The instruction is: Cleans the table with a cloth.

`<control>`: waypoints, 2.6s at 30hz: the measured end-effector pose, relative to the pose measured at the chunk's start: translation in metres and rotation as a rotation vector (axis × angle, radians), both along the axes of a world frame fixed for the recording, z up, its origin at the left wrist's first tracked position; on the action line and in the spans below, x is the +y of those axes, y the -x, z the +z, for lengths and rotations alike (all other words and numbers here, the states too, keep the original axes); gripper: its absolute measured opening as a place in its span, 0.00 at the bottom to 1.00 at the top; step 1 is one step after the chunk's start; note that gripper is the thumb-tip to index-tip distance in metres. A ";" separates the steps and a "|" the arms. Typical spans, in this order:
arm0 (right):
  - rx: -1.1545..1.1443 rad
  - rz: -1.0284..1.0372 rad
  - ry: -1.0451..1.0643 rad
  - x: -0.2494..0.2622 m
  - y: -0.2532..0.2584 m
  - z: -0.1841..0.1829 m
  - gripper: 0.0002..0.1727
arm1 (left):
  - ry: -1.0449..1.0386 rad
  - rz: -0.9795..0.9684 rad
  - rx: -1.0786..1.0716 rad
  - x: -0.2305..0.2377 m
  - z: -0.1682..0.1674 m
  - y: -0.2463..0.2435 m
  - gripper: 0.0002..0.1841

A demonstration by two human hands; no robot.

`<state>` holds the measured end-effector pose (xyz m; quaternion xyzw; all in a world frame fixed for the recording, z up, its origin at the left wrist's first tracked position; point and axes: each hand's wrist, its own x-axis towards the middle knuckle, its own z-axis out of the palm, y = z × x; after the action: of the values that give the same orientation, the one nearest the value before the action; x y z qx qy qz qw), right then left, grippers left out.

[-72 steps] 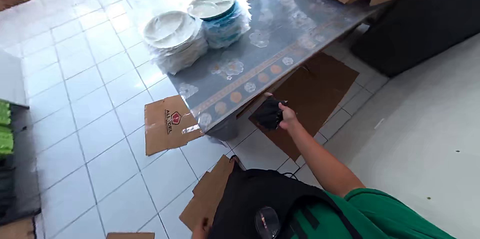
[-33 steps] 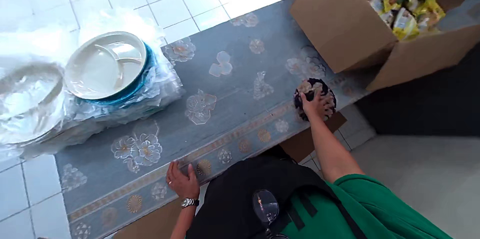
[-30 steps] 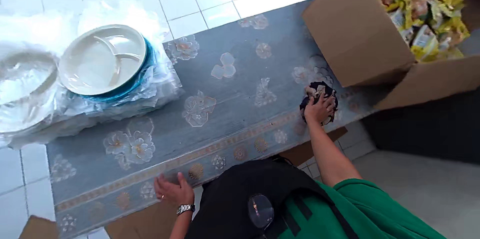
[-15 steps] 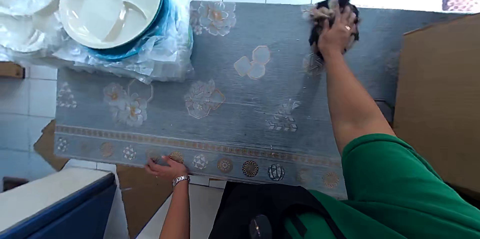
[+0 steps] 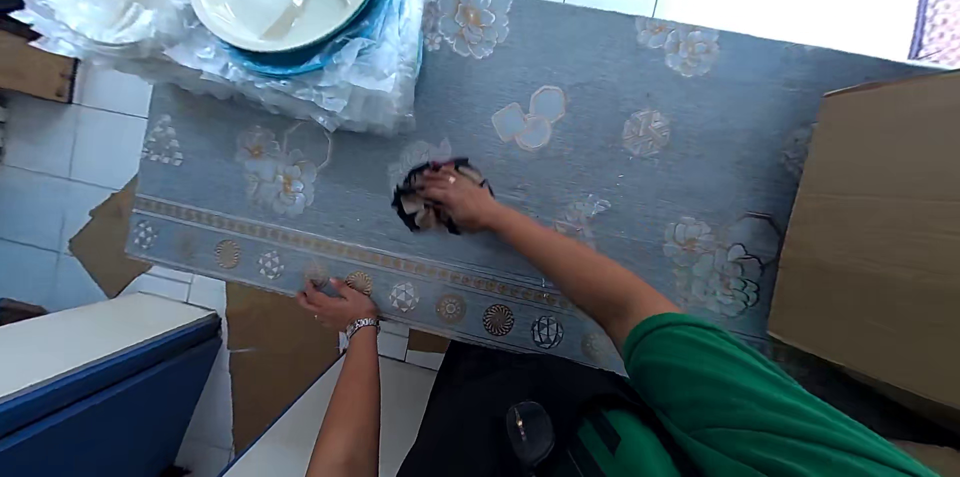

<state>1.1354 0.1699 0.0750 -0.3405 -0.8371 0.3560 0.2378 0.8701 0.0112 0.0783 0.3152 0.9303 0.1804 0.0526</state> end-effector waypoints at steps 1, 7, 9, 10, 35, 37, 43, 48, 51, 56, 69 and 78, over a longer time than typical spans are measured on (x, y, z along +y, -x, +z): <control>0.112 -0.043 0.108 -0.014 -0.005 0.009 0.18 | -0.010 -0.002 -0.005 0.001 -0.001 0.000 0.31; 0.380 -0.497 0.491 -0.019 -0.169 0.096 0.21 | -0.036 -0.018 -0.023 0.001 0.002 -0.001 0.31; 0.248 -0.747 0.412 -0.016 -0.250 0.109 0.21 | -0.066 -0.031 -0.035 0.001 0.004 -0.001 0.30; 0.123 -0.887 0.365 -0.015 -0.289 0.107 0.22 | -0.075 -0.033 -0.041 0.001 0.003 -0.001 0.31; 0.661 -0.893 0.654 -0.119 -0.117 0.101 0.25 | -0.244 -0.063 -0.210 -0.014 -0.009 0.013 0.39; 0.648 -1.036 0.565 -0.148 -0.170 0.121 0.25 | -0.325 -0.094 -0.306 -0.029 -0.011 0.019 0.38; -0.116 -1.586 0.346 -0.214 -0.284 0.060 0.27 | -0.114 0.133 -0.941 -0.091 -0.003 0.034 0.31; -0.400 -1.373 0.111 -0.189 -0.182 0.019 0.28 | 0.073 0.166 -1.095 -0.118 0.000 0.050 0.32; -0.268 -1.124 -0.020 -0.171 -0.080 0.004 0.24 | 0.113 0.146 -1.123 -0.117 0.001 0.049 0.32; 0.174 -0.920 0.332 -0.135 0.000 0.034 0.22 | 0.199 0.019 -1.231 -0.098 0.008 0.037 0.34; 0.018 -1.886 0.382 -0.352 -0.211 0.085 0.25 | 0.403 -0.130 -1.302 -0.088 0.000 0.037 0.33; -0.325 -1.502 0.387 -0.289 -0.078 0.026 0.31 | 0.289 0.031 -1.311 -0.101 0.010 0.010 0.31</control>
<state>1.2130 -0.1193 0.1015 -0.8973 -0.3310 0.1853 0.2257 0.8599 -0.0895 0.0879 0.1169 0.7250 0.2090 0.6458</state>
